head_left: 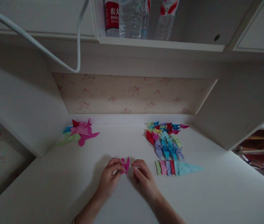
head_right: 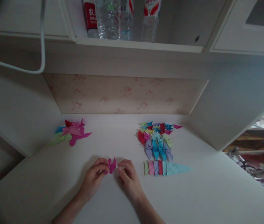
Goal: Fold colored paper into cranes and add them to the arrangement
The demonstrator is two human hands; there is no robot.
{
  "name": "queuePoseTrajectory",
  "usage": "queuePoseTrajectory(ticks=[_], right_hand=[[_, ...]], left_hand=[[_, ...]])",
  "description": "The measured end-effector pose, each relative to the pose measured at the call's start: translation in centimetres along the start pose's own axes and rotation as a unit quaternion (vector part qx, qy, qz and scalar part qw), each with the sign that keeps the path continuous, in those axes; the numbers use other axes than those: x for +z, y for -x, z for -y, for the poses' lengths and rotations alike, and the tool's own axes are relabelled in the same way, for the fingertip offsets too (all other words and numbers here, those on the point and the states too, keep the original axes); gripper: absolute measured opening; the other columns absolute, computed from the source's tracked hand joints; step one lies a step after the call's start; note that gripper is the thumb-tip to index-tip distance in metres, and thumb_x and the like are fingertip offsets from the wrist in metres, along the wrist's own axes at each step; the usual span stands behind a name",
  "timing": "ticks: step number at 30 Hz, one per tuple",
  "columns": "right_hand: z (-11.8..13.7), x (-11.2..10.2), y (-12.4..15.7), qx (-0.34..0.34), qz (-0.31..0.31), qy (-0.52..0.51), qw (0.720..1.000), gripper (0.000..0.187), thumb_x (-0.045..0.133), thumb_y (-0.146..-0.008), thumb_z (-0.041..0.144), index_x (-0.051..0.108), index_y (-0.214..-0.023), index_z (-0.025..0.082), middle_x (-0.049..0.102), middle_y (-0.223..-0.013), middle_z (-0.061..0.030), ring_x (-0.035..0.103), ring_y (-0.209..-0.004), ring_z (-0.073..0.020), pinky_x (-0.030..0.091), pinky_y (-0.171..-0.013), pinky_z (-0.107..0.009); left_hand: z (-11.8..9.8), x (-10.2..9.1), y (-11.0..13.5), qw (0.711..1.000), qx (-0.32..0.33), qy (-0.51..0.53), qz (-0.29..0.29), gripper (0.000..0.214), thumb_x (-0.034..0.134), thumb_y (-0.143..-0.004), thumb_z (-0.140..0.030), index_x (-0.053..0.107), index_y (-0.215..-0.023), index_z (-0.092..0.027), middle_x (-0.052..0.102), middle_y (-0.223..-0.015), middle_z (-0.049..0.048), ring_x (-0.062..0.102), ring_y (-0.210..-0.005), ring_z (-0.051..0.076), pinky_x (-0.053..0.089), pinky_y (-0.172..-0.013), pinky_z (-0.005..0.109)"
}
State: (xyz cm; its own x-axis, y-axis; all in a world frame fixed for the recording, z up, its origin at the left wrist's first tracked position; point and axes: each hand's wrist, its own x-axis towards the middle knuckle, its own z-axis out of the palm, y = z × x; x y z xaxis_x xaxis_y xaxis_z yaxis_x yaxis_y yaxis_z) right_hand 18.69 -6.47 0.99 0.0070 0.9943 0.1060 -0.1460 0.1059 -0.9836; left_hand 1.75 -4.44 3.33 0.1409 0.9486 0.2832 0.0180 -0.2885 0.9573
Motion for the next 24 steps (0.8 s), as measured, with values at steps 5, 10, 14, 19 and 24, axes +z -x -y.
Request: queuePoseTrajectory(ticks=[5,10,14,19,24], right_hand=[[0.2,0.1,-0.2,0.011,0.033,0.026,0.999,0.027,0.064,-0.079,0.046,0.068,-0.091,0.022,0.059,-0.091,-0.0050,0.050,-0.059,-0.0113,0.038,-0.050,-0.023],[-0.4,0.3,-0.3,0.093,0.060,-0.063,0.992,0.033,0.064,-0.078,0.049,0.061,-0.094,0.020,0.056,-0.058,0.0033,0.044,-0.049,-0.0093,0.031,-0.047,-0.021],[-0.4,0.4,-0.3,0.083,0.063,-0.050,0.993,0.032,0.069,-0.074,0.047,0.064,-0.084,0.017,0.057,-0.058,0.0024,0.044,-0.048,-0.0088,0.029,-0.046,-0.021],[-0.2,-0.3,-0.6,0.076,0.023,-0.073,0.994,0.032,0.069,-0.074,0.046,0.067,-0.081,0.016,0.059,-0.062,0.0000,0.046,-0.051,-0.0097,0.034,-0.048,-0.022],[0.6,-0.7,-0.8,0.053,0.004,-0.052,0.997,0.031,0.066,-0.078,0.045,0.068,-0.083,0.015,0.055,-0.062,0.0005,0.043,-0.052,-0.0089,0.035,-0.049,-0.022]], left_hand=[[0.1,0.7,0.7,0.994,0.053,-0.086,0.039,0.020,0.062,-0.079,-0.020,0.074,-0.064,-0.028,0.061,-0.085,0.0063,0.055,-0.090,0.022,0.045,-0.081,0.032],[-0.4,1.0,1.2,0.990,0.081,-0.101,0.063,0.022,0.061,-0.080,-0.020,0.075,-0.069,-0.033,0.065,-0.089,0.0073,0.055,-0.093,0.024,0.046,-0.083,0.037],[-0.6,1.1,1.3,0.988,0.079,-0.103,0.079,0.023,0.061,-0.080,-0.020,0.076,-0.069,-0.034,0.067,-0.090,0.0072,0.055,-0.095,0.025,0.045,-0.085,0.038],[-0.4,1.0,1.0,0.999,0.006,-0.033,0.017,0.012,0.063,-0.078,-0.024,0.074,-0.076,-0.027,0.064,-0.100,0.0074,0.057,-0.099,0.024,0.044,-0.089,0.034],[-0.2,0.8,0.3,0.989,-0.145,0.036,-0.012,0.020,0.064,-0.076,-0.032,0.069,-0.092,-0.021,0.065,-0.090,0.0058,0.059,-0.084,0.020,0.048,-0.074,0.028]])
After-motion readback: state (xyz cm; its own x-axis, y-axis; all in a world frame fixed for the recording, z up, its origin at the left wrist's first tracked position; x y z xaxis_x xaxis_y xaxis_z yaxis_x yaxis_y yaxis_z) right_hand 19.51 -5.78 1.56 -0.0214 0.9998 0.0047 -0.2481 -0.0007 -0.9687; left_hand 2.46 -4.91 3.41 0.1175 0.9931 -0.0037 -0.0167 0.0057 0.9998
